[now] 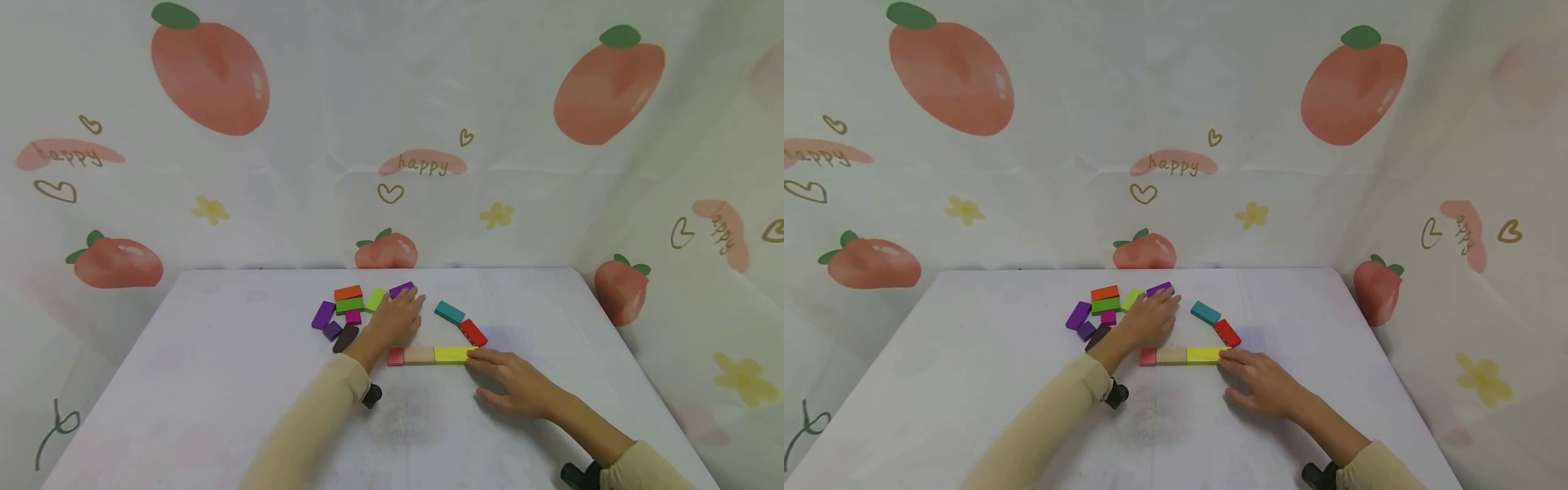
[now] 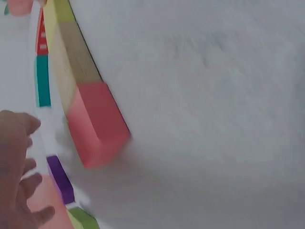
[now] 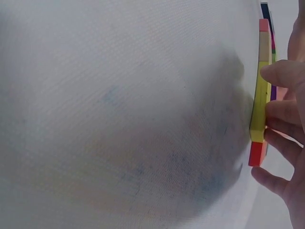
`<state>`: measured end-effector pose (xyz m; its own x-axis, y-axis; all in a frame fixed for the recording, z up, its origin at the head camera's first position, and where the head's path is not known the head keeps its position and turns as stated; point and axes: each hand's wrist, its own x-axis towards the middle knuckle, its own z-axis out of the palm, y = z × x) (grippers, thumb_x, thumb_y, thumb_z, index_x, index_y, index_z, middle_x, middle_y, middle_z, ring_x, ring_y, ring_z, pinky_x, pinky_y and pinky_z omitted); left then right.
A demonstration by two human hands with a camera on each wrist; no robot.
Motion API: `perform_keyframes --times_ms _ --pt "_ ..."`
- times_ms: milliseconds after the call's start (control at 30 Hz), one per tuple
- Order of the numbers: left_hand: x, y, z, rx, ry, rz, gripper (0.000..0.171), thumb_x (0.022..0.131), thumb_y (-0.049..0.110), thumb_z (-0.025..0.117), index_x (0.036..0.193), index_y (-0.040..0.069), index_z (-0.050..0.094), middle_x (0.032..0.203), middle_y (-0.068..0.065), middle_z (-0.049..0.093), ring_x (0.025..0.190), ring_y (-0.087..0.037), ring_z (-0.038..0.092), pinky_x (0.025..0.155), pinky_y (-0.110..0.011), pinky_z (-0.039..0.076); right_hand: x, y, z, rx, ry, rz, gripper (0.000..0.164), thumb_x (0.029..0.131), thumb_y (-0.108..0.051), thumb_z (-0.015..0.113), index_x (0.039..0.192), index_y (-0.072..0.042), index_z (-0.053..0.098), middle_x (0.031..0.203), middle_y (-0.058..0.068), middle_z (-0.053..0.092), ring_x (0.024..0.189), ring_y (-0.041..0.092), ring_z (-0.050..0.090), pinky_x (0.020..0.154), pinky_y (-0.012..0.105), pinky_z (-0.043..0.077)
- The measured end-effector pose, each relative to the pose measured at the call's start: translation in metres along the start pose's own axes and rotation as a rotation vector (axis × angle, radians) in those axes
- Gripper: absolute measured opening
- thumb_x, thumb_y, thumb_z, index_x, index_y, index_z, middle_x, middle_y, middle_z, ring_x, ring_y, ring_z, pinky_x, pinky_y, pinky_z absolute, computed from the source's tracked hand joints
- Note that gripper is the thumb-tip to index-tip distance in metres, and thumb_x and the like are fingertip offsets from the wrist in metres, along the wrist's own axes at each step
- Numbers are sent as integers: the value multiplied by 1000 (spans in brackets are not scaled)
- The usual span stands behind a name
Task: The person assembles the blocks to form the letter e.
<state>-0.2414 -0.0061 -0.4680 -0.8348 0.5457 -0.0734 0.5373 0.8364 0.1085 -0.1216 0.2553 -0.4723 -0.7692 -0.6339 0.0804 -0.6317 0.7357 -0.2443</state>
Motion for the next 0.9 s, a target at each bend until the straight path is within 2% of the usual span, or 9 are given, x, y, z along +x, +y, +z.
perform_keyframes --times_ms 167,300,567,900 --pt "-5 -12 3 17 3 -131 57 103 34 49 154 11 38 160 -9 33 147 -26 31 117 -56 24 -1 0 -1 3 -18 19 52 88 -30 74 133 -6 63 139 9 58 122 27 58 95 51 52" --pt "-9 -17 6 19 -12 -175 58 104 34 47 154 8 36 160 -12 32 147 -26 31 117 -58 22 0 -1 0 5 -4 11 51 88 -29 75 132 -6 64 139 9 58 121 27 59 94 52 52" --pt "-12 -23 5 19 -31 -147 57 105 33 46 155 10 35 161 -10 31 149 -26 26 116 -64 13 1 -2 0 16 -5 15 51 88 -29 75 132 -5 64 139 10 58 121 28 59 94 52 52" --pt "-18 -36 2 -64 -56 -39 55 104 30 45 156 16 35 163 -4 28 153 -27 11 116 -65 12 1 -3 -1 9 9 12 51 87 -28 76 131 -5 64 137 10 59 120 27 60 93 50 53"
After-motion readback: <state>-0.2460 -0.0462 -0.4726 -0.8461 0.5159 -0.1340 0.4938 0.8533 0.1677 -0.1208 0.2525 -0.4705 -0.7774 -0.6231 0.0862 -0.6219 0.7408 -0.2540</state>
